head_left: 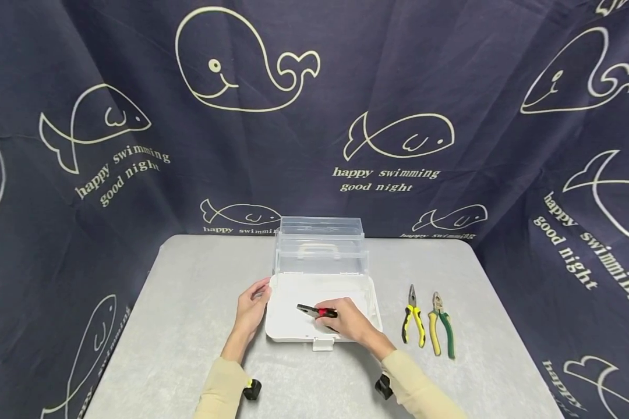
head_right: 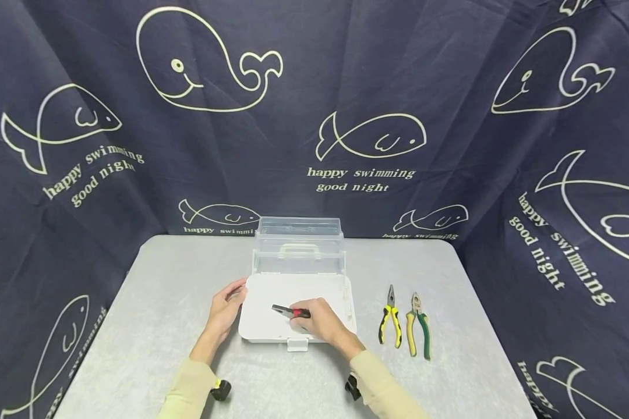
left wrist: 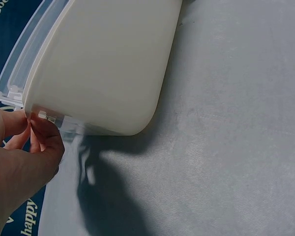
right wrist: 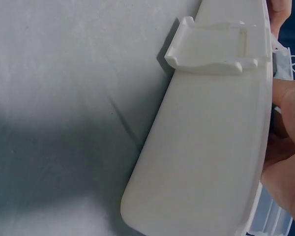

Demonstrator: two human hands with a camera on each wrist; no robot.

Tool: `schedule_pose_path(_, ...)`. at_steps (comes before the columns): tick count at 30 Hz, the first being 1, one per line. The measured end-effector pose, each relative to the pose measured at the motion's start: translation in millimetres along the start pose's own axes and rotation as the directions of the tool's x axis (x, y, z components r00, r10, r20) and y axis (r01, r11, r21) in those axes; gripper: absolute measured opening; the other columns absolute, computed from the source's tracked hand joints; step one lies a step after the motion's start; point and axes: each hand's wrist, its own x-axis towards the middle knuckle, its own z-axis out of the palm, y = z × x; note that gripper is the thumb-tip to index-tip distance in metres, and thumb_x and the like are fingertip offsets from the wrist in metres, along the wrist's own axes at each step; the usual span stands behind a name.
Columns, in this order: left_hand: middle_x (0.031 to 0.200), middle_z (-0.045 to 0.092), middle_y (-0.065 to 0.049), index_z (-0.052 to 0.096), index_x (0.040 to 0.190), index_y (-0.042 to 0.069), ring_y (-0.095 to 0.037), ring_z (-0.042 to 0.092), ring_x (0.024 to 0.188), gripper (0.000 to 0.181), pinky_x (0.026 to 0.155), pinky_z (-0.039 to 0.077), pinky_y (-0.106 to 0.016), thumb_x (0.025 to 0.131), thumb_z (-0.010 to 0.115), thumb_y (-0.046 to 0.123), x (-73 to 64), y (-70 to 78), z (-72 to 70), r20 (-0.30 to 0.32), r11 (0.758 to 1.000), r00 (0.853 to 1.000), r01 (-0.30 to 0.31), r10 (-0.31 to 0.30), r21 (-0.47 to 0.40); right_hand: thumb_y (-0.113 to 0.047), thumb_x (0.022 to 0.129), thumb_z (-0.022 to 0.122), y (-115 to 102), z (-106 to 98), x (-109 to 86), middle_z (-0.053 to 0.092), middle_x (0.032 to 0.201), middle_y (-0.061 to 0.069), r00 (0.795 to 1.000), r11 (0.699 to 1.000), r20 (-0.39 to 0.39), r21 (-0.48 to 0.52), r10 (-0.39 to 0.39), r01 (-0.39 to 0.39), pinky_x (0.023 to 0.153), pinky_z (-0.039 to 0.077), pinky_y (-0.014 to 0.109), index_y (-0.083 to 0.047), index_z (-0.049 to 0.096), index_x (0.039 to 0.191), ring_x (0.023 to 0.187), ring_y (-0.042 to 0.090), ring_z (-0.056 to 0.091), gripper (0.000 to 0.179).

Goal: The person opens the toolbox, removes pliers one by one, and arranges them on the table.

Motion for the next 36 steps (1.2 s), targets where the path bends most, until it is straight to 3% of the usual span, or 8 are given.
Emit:
schedule_pose_path(6,0.127,0.062,-0.021,0.062,0.138,-0.001,-0.021,0.063,0.105,0.036,0.083,0.049,-0.015,0.103,0.062,0.007,-4.1,5.6,-0.4,0.000,1.000,1.000,0.001,-0.001,0.009,-0.010,0.088,0.082,-2,-7,-3.6,0.076,0.097,0.002,0.993,1.000,-0.114,0.012,-0.018,0.020,0.067,0.052,0.022,-0.008,0.079,0.108,0.076,0.004,0.058,0.020)
schedule_pose_path(10,0.125,0.062,-0.021,0.062,0.137,-0.002,-0.019,0.063,0.104,0.035,0.083,0.050,-0.016,0.103,0.061,0.007,-1.4,-0.7,-1.4,-0.005,1.000,1.000,-0.009,0.009,-0.004,-0.010,0.087,0.082,-3,-13,-7.8,0.077,0.099,0.004,0.981,0.999,-0.194,0.049,-0.002,0.011,0.065,0.053,0.021,-0.007,0.080,0.108,0.076,0.004,0.060,0.022)
schedule_pose_path(20,0.124,0.062,-0.018,0.062,0.137,-0.001,-0.014,0.063,0.101,0.035,0.084,0.050,-0.017,0.103,0.062,0.008,-0.7,-1.5,-2.7,0.001,1.000,1.000,0.000,0.000,-0.009,-0.009,0.083,0.086,-1,-31,-16.3,0.078,0.097,0.003,0.923,0.993,-0.378,0.109,0.072,-0.033,0.069,0.057,0.023,-0.007,0.080,0.108,0.083,0.006,0.066,0.026)
schedule_pose_path(28,0.124,0.062,-0.017,0.062,0.137,-0.001,-0.013,0.062,0.102,0.035,0.084,0.050,-0.017,0.102,0.062,0.007,0.3,-2.2,-2.7,0.003,1.000,1.000,-0.006,0.006,-0.019,-0.008,0.082,0.087,3,-46,-24.0,0.078,0.099,0.010,0.889,0.971,-0.420,0.217,0.183,-0.098,0.071,0.058,0.021,-0.004,0.079,0.112,0.084,0.007,0.069,0.031)
schedule_pose_path(36,0.126,0.061,-0.019,0.062,0.137,-0.001,-0.016,0.062,0.104,0.036,0.084,0.050,-0.017,0.102,0.063,0.007,-0.3,0.0,-1.6,0.010,1.000,1.000,-0.008,0.009,-0.011,-0.010,0.081,0.088,9,-63,-36.4,0.077,0.101,0.016,0.836,0.938,-0.462,0.305,0.297,-0.165,0.072,0.056,0.017,-0.002,0.078,0.114,0.085,0.005,0.069,0.035)
